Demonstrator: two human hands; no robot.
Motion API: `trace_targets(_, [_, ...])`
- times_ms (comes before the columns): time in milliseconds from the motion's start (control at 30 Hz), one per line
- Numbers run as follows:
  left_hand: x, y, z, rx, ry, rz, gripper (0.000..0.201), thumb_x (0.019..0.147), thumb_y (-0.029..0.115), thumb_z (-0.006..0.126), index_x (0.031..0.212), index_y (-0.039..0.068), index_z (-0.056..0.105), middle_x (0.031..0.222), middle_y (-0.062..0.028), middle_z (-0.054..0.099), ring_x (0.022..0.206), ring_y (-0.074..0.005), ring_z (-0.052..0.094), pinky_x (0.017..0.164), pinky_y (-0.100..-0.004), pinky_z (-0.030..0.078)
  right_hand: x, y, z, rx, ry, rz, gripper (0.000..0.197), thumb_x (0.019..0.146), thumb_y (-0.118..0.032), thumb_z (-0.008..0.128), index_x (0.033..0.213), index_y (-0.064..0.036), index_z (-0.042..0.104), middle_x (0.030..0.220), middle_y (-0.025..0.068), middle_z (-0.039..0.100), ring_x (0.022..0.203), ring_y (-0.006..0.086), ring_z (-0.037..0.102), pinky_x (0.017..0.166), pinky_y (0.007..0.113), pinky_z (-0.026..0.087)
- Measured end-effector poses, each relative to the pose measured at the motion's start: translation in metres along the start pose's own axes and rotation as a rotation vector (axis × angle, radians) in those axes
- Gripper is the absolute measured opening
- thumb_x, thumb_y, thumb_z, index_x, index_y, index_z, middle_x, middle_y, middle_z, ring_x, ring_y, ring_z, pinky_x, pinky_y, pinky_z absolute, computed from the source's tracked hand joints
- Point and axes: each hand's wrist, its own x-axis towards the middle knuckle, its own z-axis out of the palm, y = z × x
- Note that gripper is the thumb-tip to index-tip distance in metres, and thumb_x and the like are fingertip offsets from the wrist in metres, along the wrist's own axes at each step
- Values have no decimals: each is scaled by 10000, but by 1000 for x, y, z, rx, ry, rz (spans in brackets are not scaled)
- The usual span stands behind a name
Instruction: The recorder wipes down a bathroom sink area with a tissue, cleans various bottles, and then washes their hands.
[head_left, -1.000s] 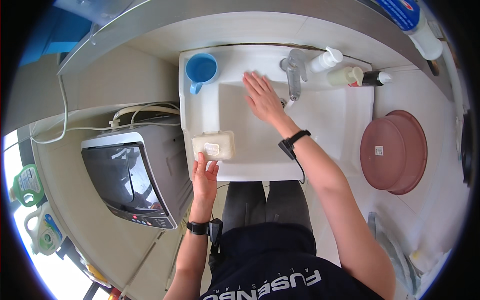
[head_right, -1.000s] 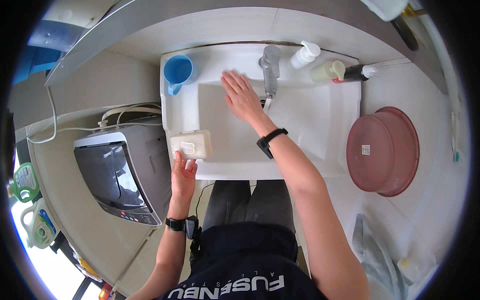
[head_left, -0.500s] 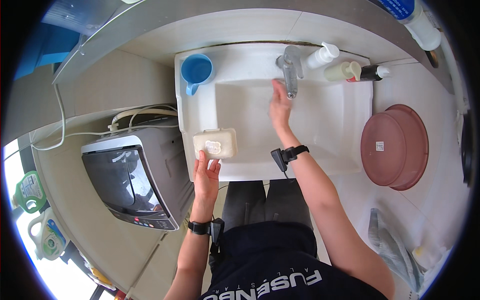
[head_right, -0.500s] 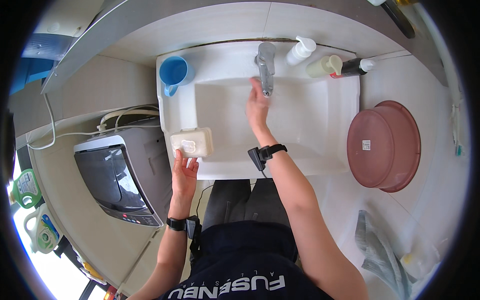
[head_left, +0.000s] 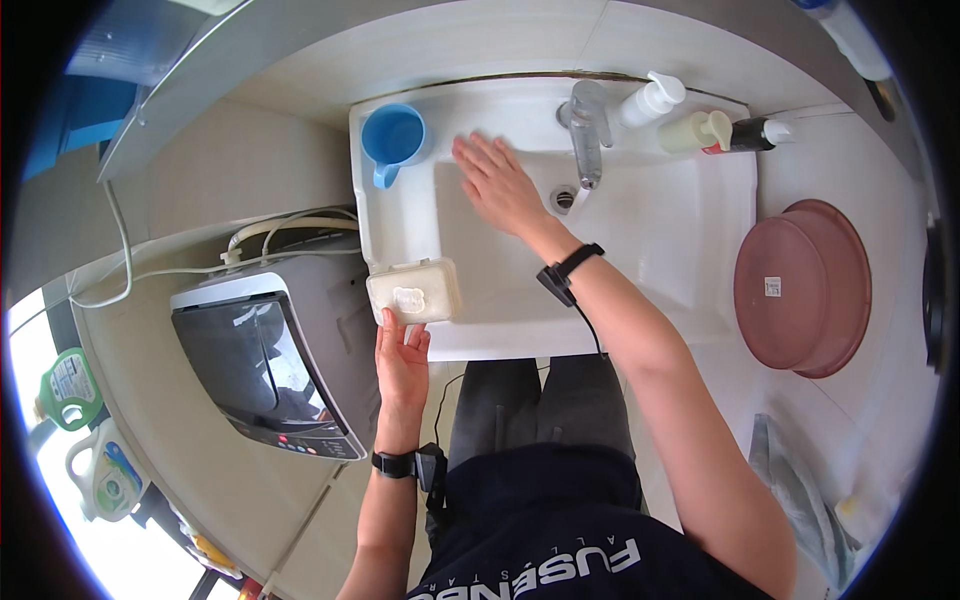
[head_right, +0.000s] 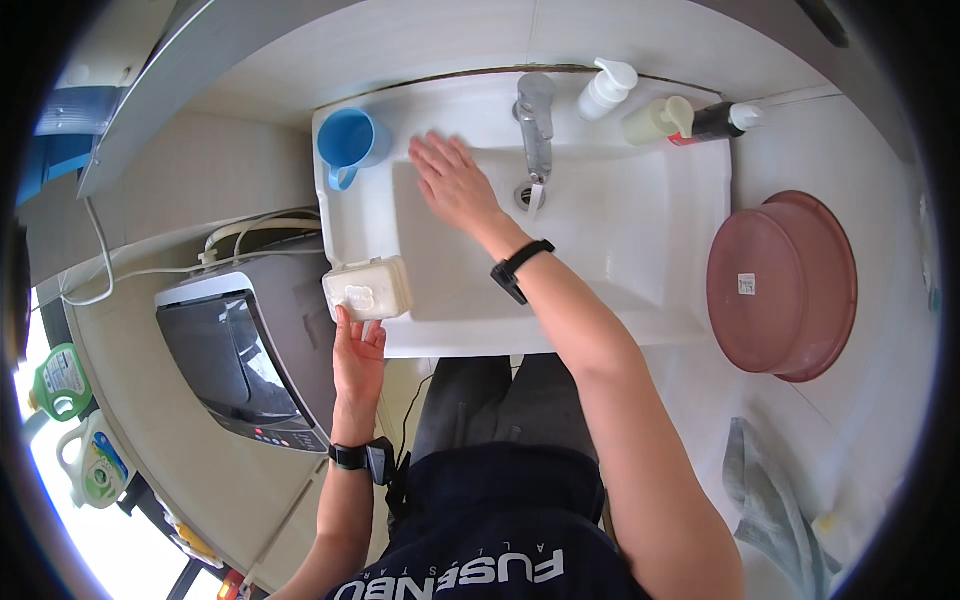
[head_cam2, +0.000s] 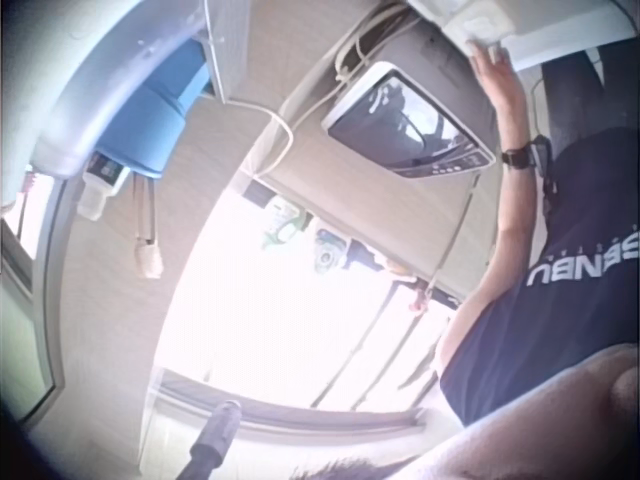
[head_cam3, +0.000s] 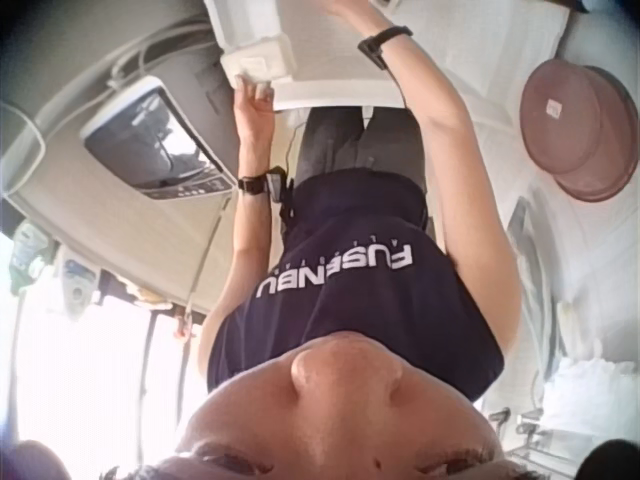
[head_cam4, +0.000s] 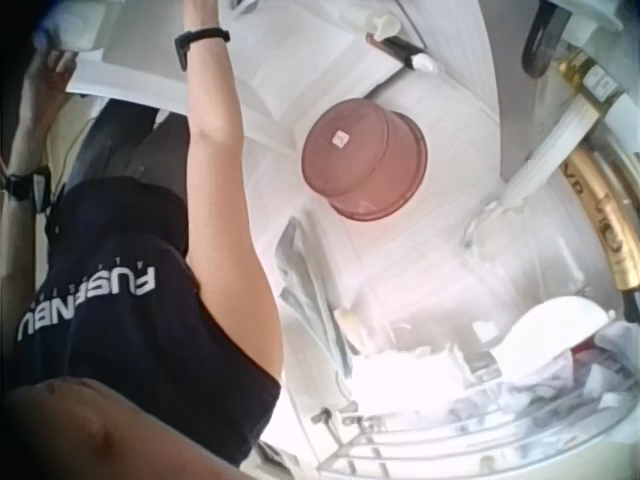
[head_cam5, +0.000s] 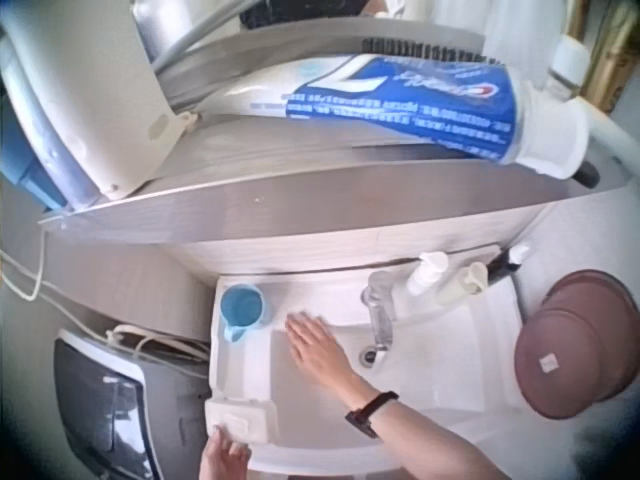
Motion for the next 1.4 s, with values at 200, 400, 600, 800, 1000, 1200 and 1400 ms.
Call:
trace_targets(200, [21,-12,26,53,-7,-34,482,975,401,676,1315,99,519,1221,-3,606,1071,-169,591,850,-291,446,-71,48,-11,1496,235,998,298,994,-19,528,1287,30,553,1211,103,625,1048,185,650,927,319,567])
trace_targets(400, [68,-26,107,159,-99,-114,530,963,458,673,1345,113,549,1165,-15,600,1150,-199,570,815,-270,445,-77,86,-2,2333,405,1444,134,1007,-110,571,1061,10,598,876,60,597,713,88,603,603,178,541])
trace_targets(600, [107,-29,158,141,-186,-99,600,949,466,691,1346,53,515,1277,-71,591,1167,-211,588,799,-265,436,-75,103,6,2810,-293,828,315,964,-182,599,695,-118,448,582,22,407,552,103,430,473,250,359])
trace_targets(800, [132,-25,187,89,-170,-65,541,943,488,688,1301,106,550,1185,-32,595,1094,-173,594,780,-261,449,-64,82,-61,2728,562,1594,273,1010,-179,423,1109,8,596,939,153,632,841,246,632,718,373,545])
trace_targets(1000, [179,-38,192,50,-41,-132,511,937,473,700,1218,66,572,1082,-38,579,1020,-129,587,804,-243,471,-42,88,-114,2337,831,1256,462,1074,-253,336,1335,93,495,1338,216,586,1320,334,516,1126,416,422])
trace_targets(1200, [179,-44,215,15,36,-20,461,915,328,763,1110,-34,553,1002,-67,544,980,-185,636,947,-246,542,-60,80,-91,1969,613,1555,381,1039,-248,406,1181,58,585,1156,171,643,1183,307,584,1090,428,454])
trace_targets(1400, [163,-50,205,26,76,59,576,902,285,776,1208,-96,470,1176,-123,536,1010,-260,672,925,-295,577,-52,54,-70,2330,770,1708,244,966,-33,359,1088,149,467,1181,290,506,1121,368,587,1035,442,527])
